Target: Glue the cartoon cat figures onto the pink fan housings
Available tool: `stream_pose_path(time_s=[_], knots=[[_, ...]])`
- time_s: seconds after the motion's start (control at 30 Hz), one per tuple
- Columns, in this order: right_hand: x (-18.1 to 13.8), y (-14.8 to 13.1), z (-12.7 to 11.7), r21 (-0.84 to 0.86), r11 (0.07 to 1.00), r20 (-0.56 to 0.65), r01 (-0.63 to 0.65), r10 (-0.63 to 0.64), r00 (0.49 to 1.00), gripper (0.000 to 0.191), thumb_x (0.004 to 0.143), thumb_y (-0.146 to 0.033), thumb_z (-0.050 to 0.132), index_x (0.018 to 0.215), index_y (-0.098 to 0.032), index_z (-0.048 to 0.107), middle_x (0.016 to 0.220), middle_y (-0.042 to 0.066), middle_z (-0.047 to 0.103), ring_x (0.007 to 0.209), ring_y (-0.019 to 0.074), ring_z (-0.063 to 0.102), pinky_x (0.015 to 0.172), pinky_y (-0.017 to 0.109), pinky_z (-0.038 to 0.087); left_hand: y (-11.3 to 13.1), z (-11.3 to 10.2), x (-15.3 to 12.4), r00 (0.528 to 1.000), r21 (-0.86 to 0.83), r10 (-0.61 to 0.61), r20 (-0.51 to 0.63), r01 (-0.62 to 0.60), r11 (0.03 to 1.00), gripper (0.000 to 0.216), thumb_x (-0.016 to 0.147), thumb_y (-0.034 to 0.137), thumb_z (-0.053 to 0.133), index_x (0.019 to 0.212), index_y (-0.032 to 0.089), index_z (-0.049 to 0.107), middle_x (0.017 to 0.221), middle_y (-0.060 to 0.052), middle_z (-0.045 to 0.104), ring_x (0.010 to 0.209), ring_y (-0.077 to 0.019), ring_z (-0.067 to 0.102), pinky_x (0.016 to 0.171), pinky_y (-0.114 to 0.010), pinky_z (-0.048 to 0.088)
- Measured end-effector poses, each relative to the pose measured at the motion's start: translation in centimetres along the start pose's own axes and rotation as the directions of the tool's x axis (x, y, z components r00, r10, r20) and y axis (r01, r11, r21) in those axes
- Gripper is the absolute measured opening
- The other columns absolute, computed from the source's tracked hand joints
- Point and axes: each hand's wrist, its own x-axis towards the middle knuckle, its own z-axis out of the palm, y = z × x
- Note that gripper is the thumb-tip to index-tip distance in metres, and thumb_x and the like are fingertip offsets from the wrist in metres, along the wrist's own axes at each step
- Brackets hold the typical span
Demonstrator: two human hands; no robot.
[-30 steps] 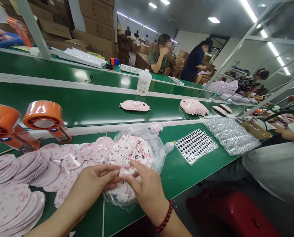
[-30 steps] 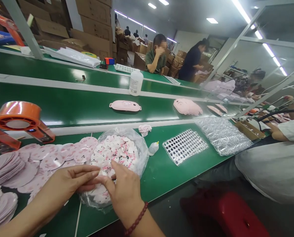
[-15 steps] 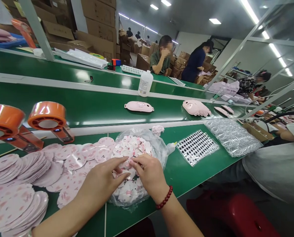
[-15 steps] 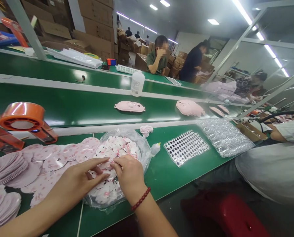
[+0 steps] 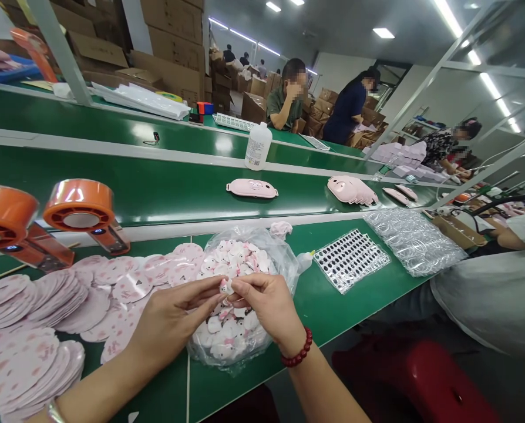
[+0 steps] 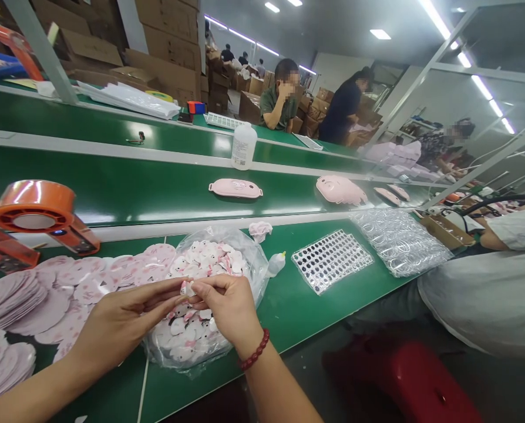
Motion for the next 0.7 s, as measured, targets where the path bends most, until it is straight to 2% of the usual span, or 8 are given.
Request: stream_pose_path(time_s=[0.1, 0.17, 0.23, 0.3, 0.37, 0.5, 0.6, 0.7], knots=[[-0.4, -0.2, 0.0, -0.178, 0.984, -0.028, 0.022, -0.027, 0.999, 0.042, 0.114, -0.052, 0.067, 0.123, -0.018, 0.090, 0.116, 0.013, 0.087, 0.094, 0.0266, 0.086, 0.086, 0.040, 0.073, -0.4, -0.6, 0.1, 1.000, 0.050, 0.023, 0.019, -0.024, 0.998, 0.060, 0.081, 0.082, 0.082, 0.108, 0.030, 0.094, 0.108, -0.011, 0.092, 0.096, -0.0367, 0.089, 0.092, -0.048, 0.073], [-0.6, -0.3, -0.1, -0.331, 0.943, -0.030, 0.040, -0.053, 0.998, 0.025, 0.107, -0.032, 0.079, 0.126, -0.020, 0.089, 0.125, 0.014, 0.085, 0.110, 0.0309, 0.083, 0.098, 0.046, 0.069, -0.6, -1.2, 0.0, 0.998, 0.096, 0.043, 0.040, -0.047, 0.994, 0.056, 0.081, 0.080, 0.083, 0.108, 0.031, 0.094, 0.110, -0.010, 0.092, 0.099, -0.0371, 0.089, 0.095, -0.047, 0.072], [-0.8, -0.1, -0.1, -0.465, 0.883, 0.009, 0.065, -0.069, 0.998, 0.027, 0.097, -0.018, 0.087, 0.124, -0.024, 0.090, 0.120, 0.012, 0.086, 0.118, 0.0343, 0.080, 0.103, 0.047, 0.065, -0.7, -1.8, -0.2, 0.994, 0.149, 0.078, 0.070, -0.088, 0.985, 0.048, 0.080, 0.073, 0.086, 0.108, 0.035, 0.095, 0.111, -0.007, 0.091, 0.102, -0.0369, 0.089, 0.096, -0.044, 0.072], [-0.9, 0.1, 0.0, -0.558, 0.824, 0.062, 0.100, -0.078, 0.995, 0.028, 0.095, -0.016, 0.090, 0.120, -0.027, 0.091, 0.114, 0.009, 0.088, 0.116, 0.0329, 0.081, 0.099, 0.043, 0.065, -1.0, -2.2, -0.5, 0.987, 0.202, 0.129, 0.096, -0.147, 0.968, 0.042, 0.081, 0.066, 0.087, 0.112, 0.039, 0.094, 0.114, -0.004, 0.091, 0.104, -0.0359, 0.089, 0.094, -0.041, 0.071], [-0.9, 0.4, 0.1, -0.616, 0.777, 0.092, 0.132, -0.095, 0.991, 0.023, 0.099, -0.020, 0.088, 0.121, -0.030, 0.090, 0.113, 0.007, 0.089, 0.112, 0.0291, 0.083, 0.096, 0.037, 0.065, -1.4, -2.2, -1.0, 0.976, 0.251, 0.194, 0.095, -0.212, 0.944, 0.038, 0.085, 0.063, 0.084, 0.114, 0.040, 0.094, 0.117, -0.003, 0.091, 0.107, -0.0348, 0.088, 0.096, -0.040, 0.071], [-0.7, 0.7, 0.5, -0.662, 0.736, 0.077, 0.140, -0.119, 0.990, 0.021, 0.108, -0.023, 0.077, 0.125, -0.028, 0.089, 0.115, 0.007, 0.091, 0.109, 0.0265, 0.086, 0.097, 0.034, 0.066, -2.6, -0.9, -1.5, 0.935, 0.356, 0.347, 0.069, -0.348, 0.867, 0.035, 0.098, 0.059, 0.072, 0.112, 0.035, 0.094, 0.121, -0.006, 0.091, 0.108, -0.0337, 0.088, 0.103, -0.044, 0.069], [-0.5, 1.0, 0.7, -0.646, 0.754, 0.044, 0.116, -0.115, 0.992, 0.023, 0.107, -0.018, 0.077, 0.125, -0.027, 0.089, 0.119, 0.008, 0.091, 0.111, 0.0274, 0.087, 0.100, 0.036, 0.066, -3.1, 0.5, -1.1, 0.892, 0.433, 0.446, 0.068, -0.430, 0.792, 0.033, 0.105, 0.048, 0.064, 0.111, 0.031, 0.092, 0.114, -0.010, 0.092, 0.100, -0.0316, 0.088, 0.090, -0.041, 0.070], [-0.4, 1.1, 0.8, -0.593, 0.800, 0.014, 0.091, -0.102, 0.995, 0.028, 0.101, -0.013, 0.081, 0.124, -0.027, 0.089, 0.115, 0.007, 0.092, 0.107, 0.0268, 0.088, 0.100, 0.036, 0.067, -3.3, 1.3, -0.3, 0.847, 0.478, 0.525, 0.081, -0.495, 0.726, 0.028, 0.108, 0.039, 0.063, 0.101, 0.028, 0.088, 0.101, -0.010, 0.090, 0.091, -0.0289, 0.084, 0.074, -0.036, 0.065]])
